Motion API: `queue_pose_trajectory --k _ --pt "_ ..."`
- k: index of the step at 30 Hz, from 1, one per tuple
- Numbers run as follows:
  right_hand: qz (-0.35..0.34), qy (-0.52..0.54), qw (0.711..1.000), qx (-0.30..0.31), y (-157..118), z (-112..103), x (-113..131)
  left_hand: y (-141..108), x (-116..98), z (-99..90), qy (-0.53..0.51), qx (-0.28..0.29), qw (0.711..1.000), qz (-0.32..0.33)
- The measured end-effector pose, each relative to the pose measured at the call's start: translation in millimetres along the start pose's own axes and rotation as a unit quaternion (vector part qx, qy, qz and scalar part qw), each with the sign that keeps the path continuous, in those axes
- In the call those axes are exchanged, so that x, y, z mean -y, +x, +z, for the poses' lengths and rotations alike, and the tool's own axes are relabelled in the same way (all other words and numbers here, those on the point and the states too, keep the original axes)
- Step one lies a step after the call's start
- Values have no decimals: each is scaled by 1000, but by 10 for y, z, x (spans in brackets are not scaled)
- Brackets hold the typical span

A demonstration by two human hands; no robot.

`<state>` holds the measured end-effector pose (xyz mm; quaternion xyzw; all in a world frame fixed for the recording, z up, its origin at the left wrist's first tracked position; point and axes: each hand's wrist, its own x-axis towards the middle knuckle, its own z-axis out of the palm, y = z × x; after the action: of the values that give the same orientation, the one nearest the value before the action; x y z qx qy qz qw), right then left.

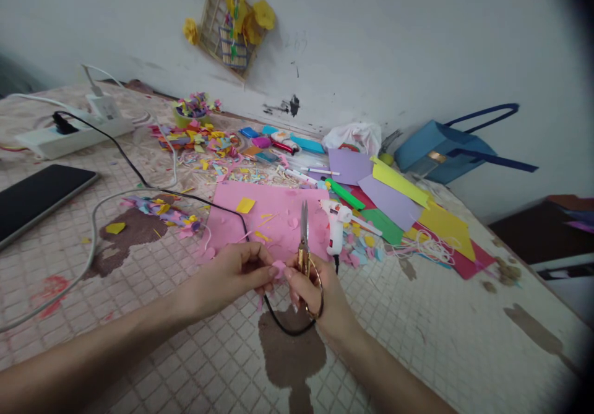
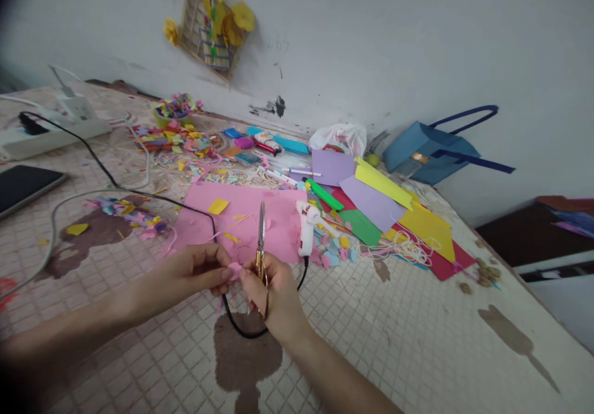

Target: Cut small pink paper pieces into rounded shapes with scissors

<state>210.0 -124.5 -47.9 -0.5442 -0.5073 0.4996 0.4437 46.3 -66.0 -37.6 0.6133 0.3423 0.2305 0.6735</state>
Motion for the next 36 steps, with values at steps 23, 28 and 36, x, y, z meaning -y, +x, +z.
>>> queue_pose_trajectory --k 23,28,36 --pt "28 -65 988 137 -167 -143 35 54 -96 -220 -160 -103 981 21" --pt "38 -129 983 122 -180 -137 45 36 -108 -205 -190 -120 974 31" --pt "33 -142 983 108 -179 -125 76 24 -114 -186 -157 -101 982 16"
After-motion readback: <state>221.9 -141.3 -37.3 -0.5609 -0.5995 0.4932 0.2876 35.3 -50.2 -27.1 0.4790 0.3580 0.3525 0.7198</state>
